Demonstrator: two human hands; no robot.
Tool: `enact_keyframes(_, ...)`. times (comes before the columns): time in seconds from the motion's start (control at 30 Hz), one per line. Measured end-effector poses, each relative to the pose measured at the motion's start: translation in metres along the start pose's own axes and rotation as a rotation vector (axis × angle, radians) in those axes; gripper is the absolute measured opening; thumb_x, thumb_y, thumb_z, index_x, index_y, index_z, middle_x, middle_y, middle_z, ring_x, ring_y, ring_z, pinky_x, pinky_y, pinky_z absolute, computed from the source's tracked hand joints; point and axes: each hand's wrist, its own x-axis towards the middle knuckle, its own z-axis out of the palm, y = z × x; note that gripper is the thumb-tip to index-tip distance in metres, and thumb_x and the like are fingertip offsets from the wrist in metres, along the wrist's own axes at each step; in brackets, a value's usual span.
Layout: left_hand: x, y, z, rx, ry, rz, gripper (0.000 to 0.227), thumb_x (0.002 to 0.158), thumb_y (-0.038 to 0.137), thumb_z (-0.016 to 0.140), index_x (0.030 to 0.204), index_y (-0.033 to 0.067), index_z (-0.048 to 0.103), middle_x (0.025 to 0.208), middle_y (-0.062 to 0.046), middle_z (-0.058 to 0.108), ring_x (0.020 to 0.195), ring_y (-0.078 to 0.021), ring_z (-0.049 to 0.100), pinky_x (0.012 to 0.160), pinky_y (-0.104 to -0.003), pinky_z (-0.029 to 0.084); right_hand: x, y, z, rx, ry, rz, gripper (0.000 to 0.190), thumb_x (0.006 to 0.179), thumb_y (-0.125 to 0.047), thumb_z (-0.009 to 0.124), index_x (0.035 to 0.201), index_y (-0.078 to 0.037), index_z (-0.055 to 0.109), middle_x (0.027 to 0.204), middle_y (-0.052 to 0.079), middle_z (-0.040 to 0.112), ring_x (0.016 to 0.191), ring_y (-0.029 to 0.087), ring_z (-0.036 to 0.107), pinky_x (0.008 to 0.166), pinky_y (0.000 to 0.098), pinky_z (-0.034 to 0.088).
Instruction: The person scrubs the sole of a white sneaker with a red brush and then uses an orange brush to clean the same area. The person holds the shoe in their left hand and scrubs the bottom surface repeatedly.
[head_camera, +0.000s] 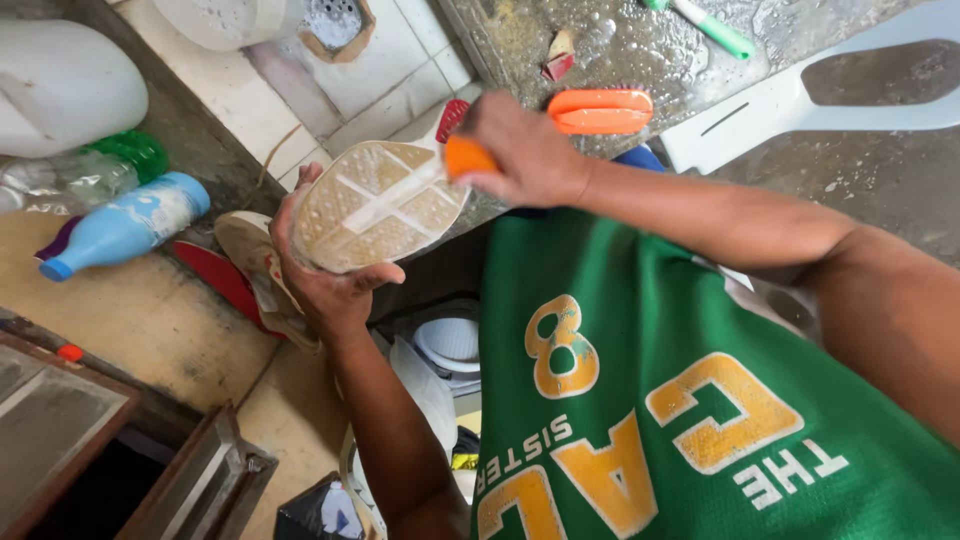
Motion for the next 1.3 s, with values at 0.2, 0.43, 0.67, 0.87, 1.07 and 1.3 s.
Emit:
enact_keyframes(0.2,-0.01,-0.007,0.002,0.009,0.047,-0.003,0.123,0.064,0.07,0.082,0.155,0.0034,0.034,0.154,-0.022,0.051,0.146,-0.0324,0.053,0.128,-0.046,0.045,0.005,-0.026,-0.009,0.3,-0.021,0.141,0.048,0.105,-0.046,0.066,0.127,-0.004,0.061,0.114,0.015,0.056,0.103,0.036,0.062,0.087,0.0447,0.054)
enact_keyframes(0.43,-0.011,-0.004,0.011,-0.027,0.047,0.001,0.122,0.064,0.07,0.082,0.155,0.0043,0.034,0.153,-0.023,0.052,0.142,-0.0328,0.054,0.123,-0.046,0.047,0.032,-0.025,-0.004,0.107,0.006,-0.124,0.052,0.104,-0.053,0.068,0.127,-0.008,0.061,0.117,0.013,0.055,0.107,0.034,0.06,0.084,0.0422,0.057)
enact_keyframes(0.67,-0.012,0.002,0.023,0.012,0.098,-0.001,0.122,0.065,0.073,0.078,0.156,0.005,0.034,0.156,-0.023,0.05,0.146,-0.0334,0.053,0.127,-0.047,0.046,0.026,-0.042,0.0,0.254,-0.019,-0.205,0.055,0.096,-0.055,0.074,0.121,-0.007,0.066,0.108,0.014,0.058,0.097,0.034,0.061,0.073,0.0417,0.052)
enact_keyframes(0.87,-0.019,-0.005,0.034,-0.2,0.157,-0.027,0.121,0.069,0.069,0.084,0.155,0.0032,0.029,0.157,-0.026,0.046,0.147,-0.0357,0.049,0.124,-0.047,0.04,0.013,-0.049,-0.004,0.326,-0.019,-0.285,0.052,0.1,-0.052,0.074,0.123,-0.006,0.062,0.117,0.013,0.059,0.108,0.035,0.061,0.091,0.0432,0.055)
enact_keyframes(1.07,-0.015,0.0,0.028,-0.011,0.163,0.051,0.121,0.065,0.075,0.075,0.153,0.0032,0.033,0.151,-0.025,0.05,0.141,-0.0355,0.054,0.12,-0.048,0.051,0.029,-0.041,-0.018,0.296,-0.014,-0.201,0.05,0.098,-0.047,0.073,0.121,-0.005,0.062,0.11,0.015,0.057,0.101,0.035,0.06,0.084,0.0427,0.054)
enact_keyframes(1.3,-0.007,-0.006,0.036,-0.085,0.175,0.048,0.123,0.065,0.075,0.077,0.155,0.0045,0.03,0.158,-0.024,0.05,0.143,-0.0329,0.054,0.122,-0.047,0.048,0.055,-0.058,-0.01,0.242,-0.003,-0.269,0.047,0.099,-0.044,0.072,0.123,-0.006,0.059,0.115,0.013,0.053,0.106,0.034,0.058,0.082,0.043,0.055)
